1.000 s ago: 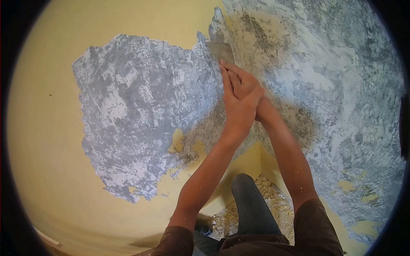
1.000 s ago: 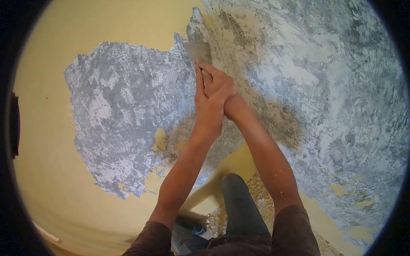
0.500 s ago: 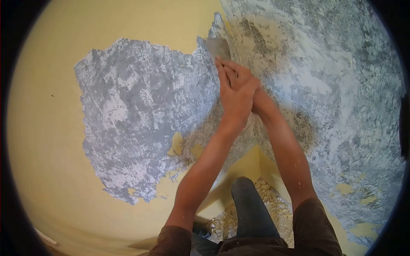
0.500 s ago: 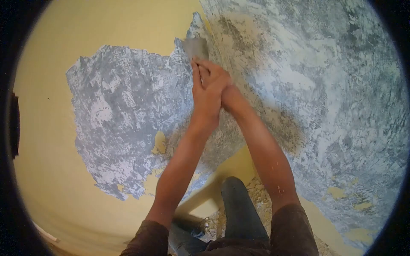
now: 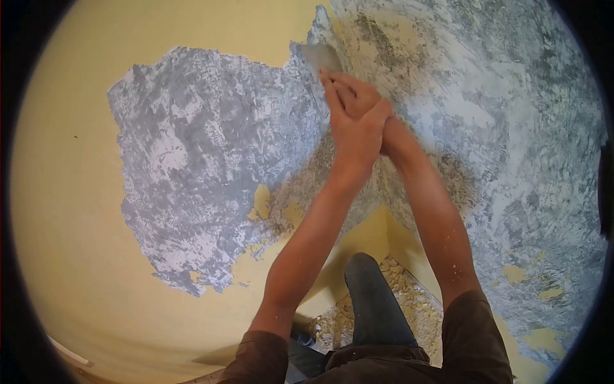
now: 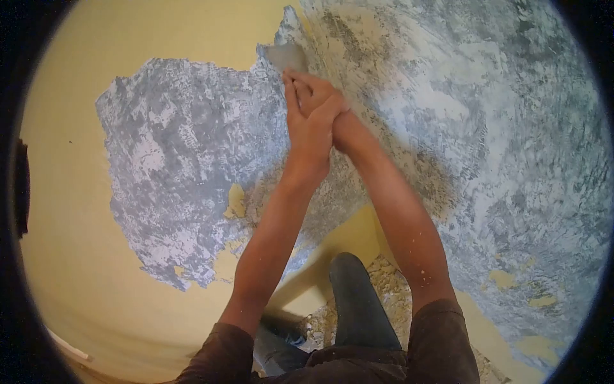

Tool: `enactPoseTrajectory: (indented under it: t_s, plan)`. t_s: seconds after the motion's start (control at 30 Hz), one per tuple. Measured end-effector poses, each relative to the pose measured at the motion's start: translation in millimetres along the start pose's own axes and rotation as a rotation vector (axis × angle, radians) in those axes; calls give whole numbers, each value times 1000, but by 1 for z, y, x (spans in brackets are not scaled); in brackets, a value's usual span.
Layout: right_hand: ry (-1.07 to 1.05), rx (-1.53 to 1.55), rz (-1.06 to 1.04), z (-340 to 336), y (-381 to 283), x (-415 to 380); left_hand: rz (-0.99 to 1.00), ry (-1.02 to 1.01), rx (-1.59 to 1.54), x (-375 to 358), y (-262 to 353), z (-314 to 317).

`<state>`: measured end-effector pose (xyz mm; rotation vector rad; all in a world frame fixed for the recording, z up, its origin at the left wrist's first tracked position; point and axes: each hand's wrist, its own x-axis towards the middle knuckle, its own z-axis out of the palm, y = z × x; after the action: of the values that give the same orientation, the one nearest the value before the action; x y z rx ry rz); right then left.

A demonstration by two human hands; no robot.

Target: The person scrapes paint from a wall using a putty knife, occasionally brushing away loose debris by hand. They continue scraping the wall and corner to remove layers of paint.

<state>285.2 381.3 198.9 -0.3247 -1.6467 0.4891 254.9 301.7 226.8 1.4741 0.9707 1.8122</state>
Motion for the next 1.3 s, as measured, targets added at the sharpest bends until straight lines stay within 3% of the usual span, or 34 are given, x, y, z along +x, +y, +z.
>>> enactPoseTrajectory:
  t_s: [0.07,0.1,0.17,0.3,0.37,0.4,0.5,0.6,0.67,0.7,0.77,0.87,1.0,1.07,1.2,1.3]
  plan:
    - [60,-136,-347,1,14,3,38,-4,-40,-7,-2,-10]
    - [59,-140,-355,-1,0,10,46,-5,-45,-3,6,-11]
    - [-31,217,360,-3,-45,24,-40,-115,-80,6,25,-12]
    - [-75,388,380,-10,-43,21,-18,-60,30,14,14,-15]
    - [-49,-23,104,-7,-19,7,86,-38,36,3,-5,-19]
    - [-48,-26,98,-8,-22,11,92,-39,33,4,-12,-22]
    - [1,100,238,-6,-55,30,119,-50,88,14,-9,-31]
    - [28,195,362,-4,-57,34,-40,-177,-59,31,29,-23]
    - [-52,-103,14,-13,-31,47,-55,-184,-25,34,35,-16]
    - [-53,-108,7,-13,-32,42,-49,-185,-30,33,27,-16]
    - [43,77,266,-9,-40,19,41,-130,-24,21,2,-19]
    - [58,-146,172,6,-10,-8,29,-91,-60,-9,-7,-26]
    - [68,-127,232,6,-37,28,49,-127,-119,22,21,-31]
    - [89,57,90,5,-32,54,-142,-347,-97,35,51,-28]
    - [25,23,183,3,-25,48,-76,-242,-85,32,32,-23]
    - [127,-150,172,17,-8,11,62,-194,-109,13,-6,-33]
